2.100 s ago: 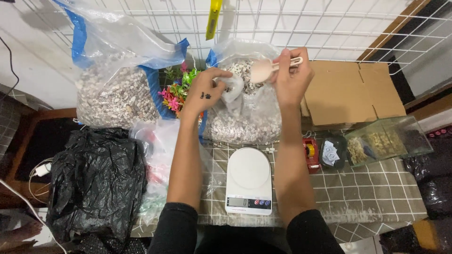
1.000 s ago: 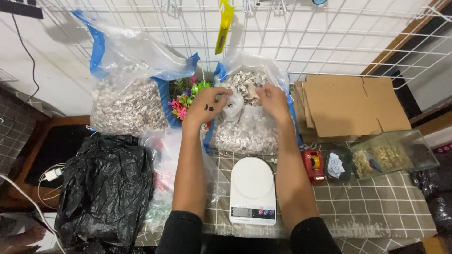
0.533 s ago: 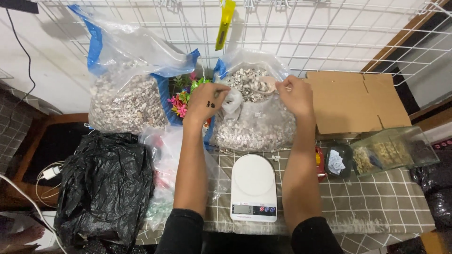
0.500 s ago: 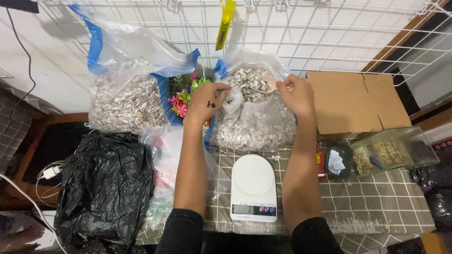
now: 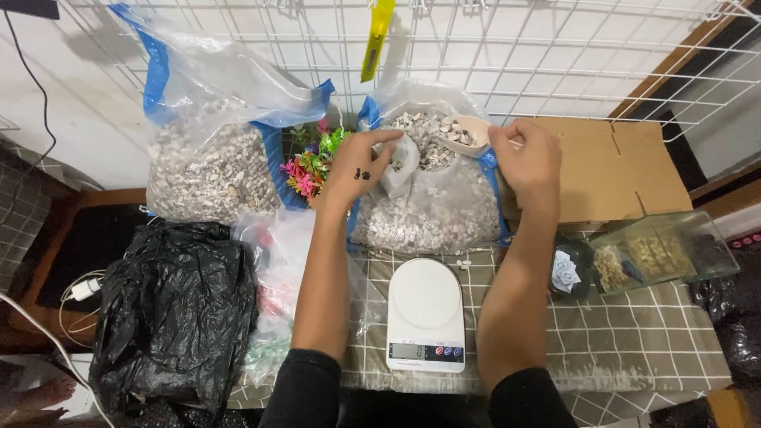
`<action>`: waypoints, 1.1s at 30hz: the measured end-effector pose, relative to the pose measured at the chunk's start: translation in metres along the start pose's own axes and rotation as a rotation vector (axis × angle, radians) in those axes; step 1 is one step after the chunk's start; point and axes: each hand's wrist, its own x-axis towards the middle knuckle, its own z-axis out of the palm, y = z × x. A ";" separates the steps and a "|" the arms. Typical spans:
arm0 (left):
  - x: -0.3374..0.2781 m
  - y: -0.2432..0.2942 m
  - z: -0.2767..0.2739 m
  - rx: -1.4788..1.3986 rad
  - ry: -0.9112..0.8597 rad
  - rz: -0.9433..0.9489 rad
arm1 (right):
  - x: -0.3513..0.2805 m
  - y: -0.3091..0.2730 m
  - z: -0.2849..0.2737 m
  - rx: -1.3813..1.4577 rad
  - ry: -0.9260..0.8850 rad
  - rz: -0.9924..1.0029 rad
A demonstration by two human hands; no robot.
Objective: A person uses a small scoop to transfer pebbles from a large bag into a smaller bag on a digital scale to reach a specific weight.
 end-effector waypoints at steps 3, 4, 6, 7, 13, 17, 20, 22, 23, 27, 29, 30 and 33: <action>0.006 -0.018 0.008 0.017 0.011 0.027 | 0.001 0.007 0.001 0.030 0.002 -0.044; 0.004 -0.012 0.006 0.017 0.010 0.024 | -0.001 0.005 0.002 0.030 -0.001 -0.042; -0.001 0.000 0.004 0.056 -0.004 0.010 | -0.005 0.003 0.003 0.016 -0.059 -0.064; 0.005 -0.014 0.012 0.055 -0.007 0.009 | -0.001 0.006 0.009 0.016 -0.058 -0.060; 0.006 -0.008 0.016 0.028 0.026 0.001 | 0.004 -0.002 0.033 0.031 -0.124 -0.143; -0.005 0.016 0.009 0.011 0.033 0.018 | 0.002 -0.008 0.034 -0.040 -0.074 -0.143; -0.011 0.028 0.003 -0.004 0.031 -0.003 | 0.004 -0.008 0.038 -0.027 -0.043 -0.186; -0.012 0.033 0.003 -0.014 0.027 -0.005 | 0.004 -0.006 0.040 0.002 -0.042 -0.191; -0.012 0.034 0.003 -0.012 0.029 -0.001 | 0.004 -0.005 0.041 -0.005 -0.032 -0.199; -0.009 0.024 0.005 0.013 0.024 0.008 | -0.003 -0.016 0.032 0.002 0.018 -0.210; -0.005 0.013 0.007 0.022 0.026 0.014 | 0.000 -0.013 0.032 0.003 0.003 -0.204; -0.003 0.007 0.008 0.030 0.029 0.020 | 0.002 -0.011 0.032 0.005 -0.013 -0.198; -0.008 0.022 0.004 0.031 0.017 0.022 | -0.003 -0.014 0.030 -0.012 -0.037 -0.189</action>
